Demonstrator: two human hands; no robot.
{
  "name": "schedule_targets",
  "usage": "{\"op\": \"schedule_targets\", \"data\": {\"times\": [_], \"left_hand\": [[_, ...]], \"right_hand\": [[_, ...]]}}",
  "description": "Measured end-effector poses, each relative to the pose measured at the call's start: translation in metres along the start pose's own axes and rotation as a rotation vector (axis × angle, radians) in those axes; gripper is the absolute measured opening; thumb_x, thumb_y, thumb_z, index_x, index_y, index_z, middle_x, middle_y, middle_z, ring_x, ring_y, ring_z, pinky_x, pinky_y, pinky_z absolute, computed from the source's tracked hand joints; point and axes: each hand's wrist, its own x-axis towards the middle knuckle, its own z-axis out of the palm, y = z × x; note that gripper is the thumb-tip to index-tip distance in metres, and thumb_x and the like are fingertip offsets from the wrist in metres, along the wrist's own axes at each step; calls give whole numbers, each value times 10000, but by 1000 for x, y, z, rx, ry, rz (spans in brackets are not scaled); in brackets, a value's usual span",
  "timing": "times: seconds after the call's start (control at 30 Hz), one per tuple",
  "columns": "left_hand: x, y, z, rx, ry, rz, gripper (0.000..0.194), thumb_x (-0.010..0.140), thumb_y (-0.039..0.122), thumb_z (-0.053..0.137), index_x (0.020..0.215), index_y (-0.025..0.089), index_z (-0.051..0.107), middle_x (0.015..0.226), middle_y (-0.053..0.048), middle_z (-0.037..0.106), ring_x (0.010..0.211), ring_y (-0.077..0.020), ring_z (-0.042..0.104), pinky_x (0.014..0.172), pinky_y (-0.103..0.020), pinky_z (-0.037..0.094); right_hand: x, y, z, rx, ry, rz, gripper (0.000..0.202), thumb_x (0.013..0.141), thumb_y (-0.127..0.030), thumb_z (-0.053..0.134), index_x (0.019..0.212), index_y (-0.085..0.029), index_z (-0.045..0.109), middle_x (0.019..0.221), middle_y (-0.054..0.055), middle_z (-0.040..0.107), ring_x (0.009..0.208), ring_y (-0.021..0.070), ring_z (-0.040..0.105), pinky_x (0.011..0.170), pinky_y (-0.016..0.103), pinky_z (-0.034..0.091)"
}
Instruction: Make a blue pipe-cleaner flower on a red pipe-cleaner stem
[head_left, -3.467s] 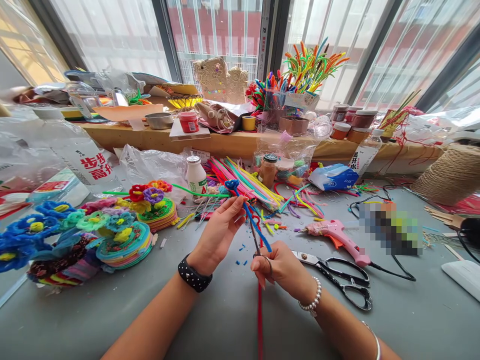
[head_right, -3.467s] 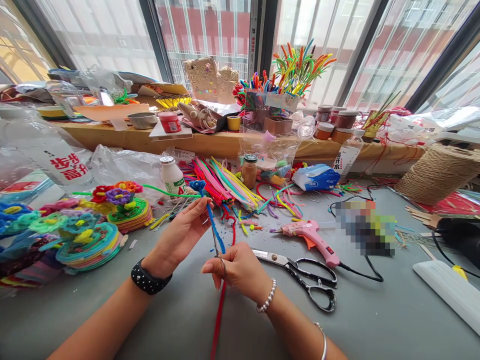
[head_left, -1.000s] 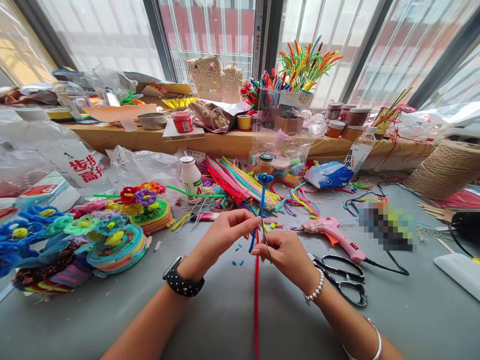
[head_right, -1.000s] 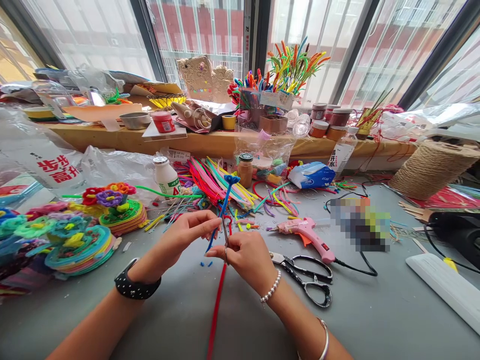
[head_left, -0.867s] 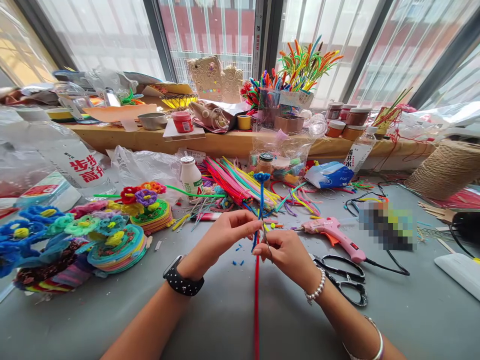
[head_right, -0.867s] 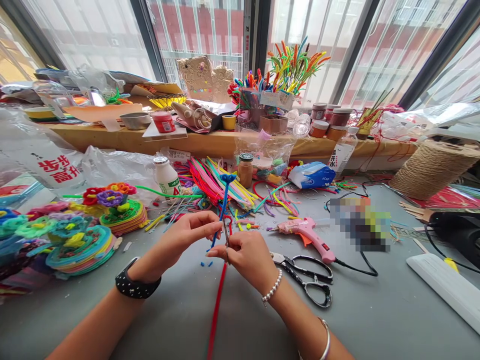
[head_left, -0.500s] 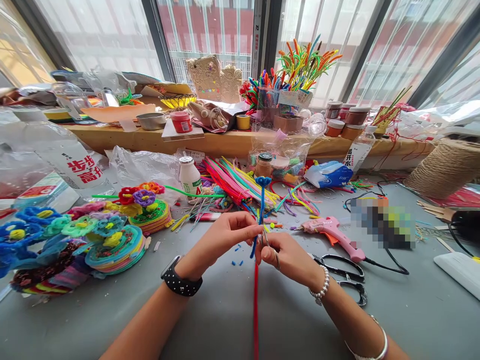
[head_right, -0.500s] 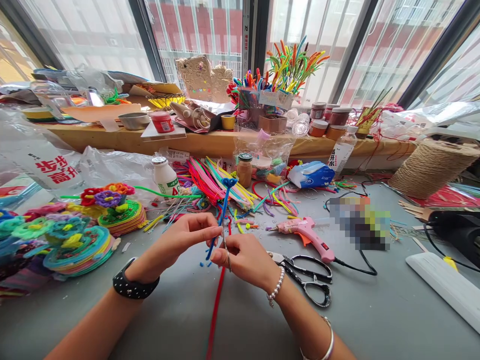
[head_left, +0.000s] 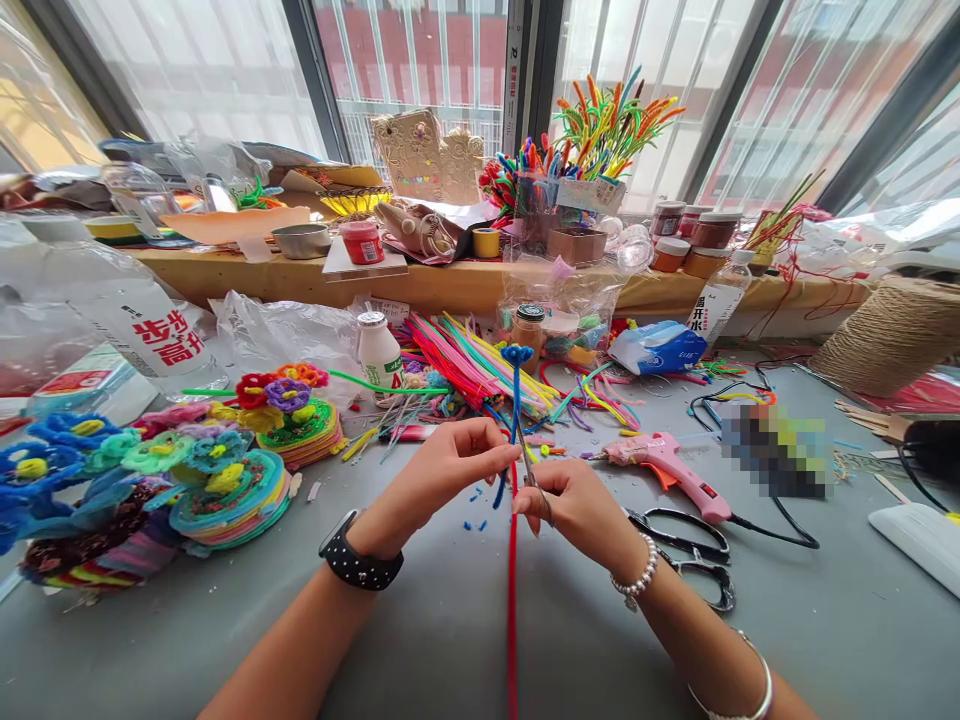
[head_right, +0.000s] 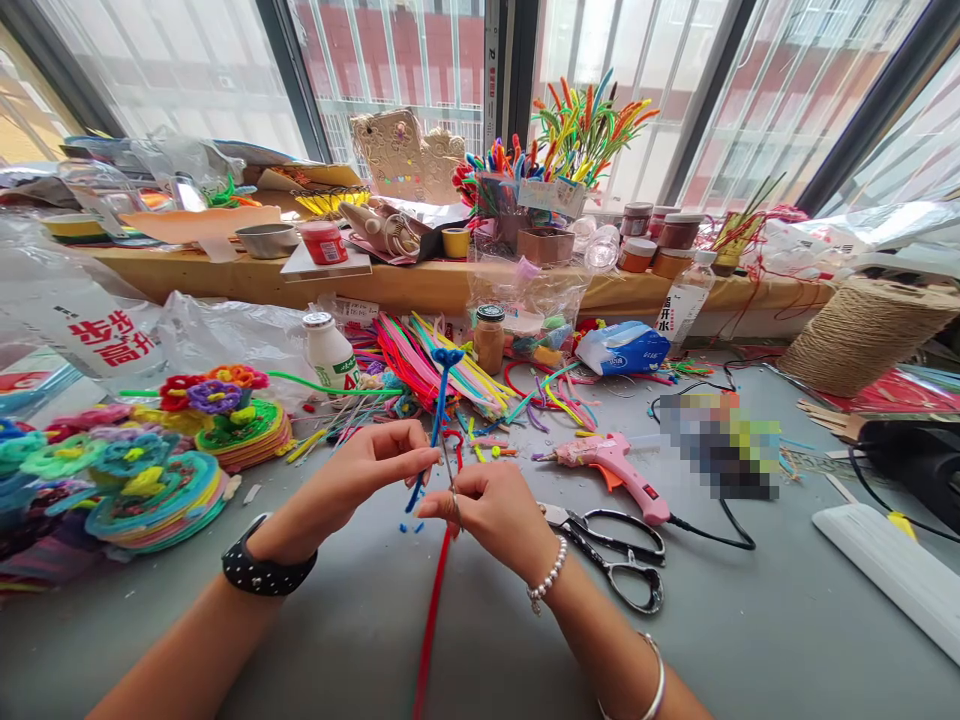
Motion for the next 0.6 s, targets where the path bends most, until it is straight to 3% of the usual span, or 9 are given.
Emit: {"op": "schedule_targets", "data": {"times": [0.17,0.43,0.6], "left_hand": [[0,1,1,6,30,21,212,681,265,570,544,150,457,533,52,430,497,-59,380,488,-186,309],[-1,1,1,-2,20,23,211,653,288,590,544,155,469,533,42,451,495,-71,399,487,-196,325],[-1,-1,1,45,-41,-23,227,661,314,578,552,151,465,517,44,443,495,-72,395,471,-197,290]], "right_hand": [[0,2,4,58,20,-3,614,622,-682,402,350,-135,463,377,-21,408,421,70,355,463,206,296],[-3,6,3,67,-184,-49,712,650,-728,237,554,-114,584,455,-31,361,442,70,310,441,211,239],[-3,5,-1,83,-174,-72,717,649,-732,228,570,-112,578,467,-33,342,455,75,317,449,213,237]]}}
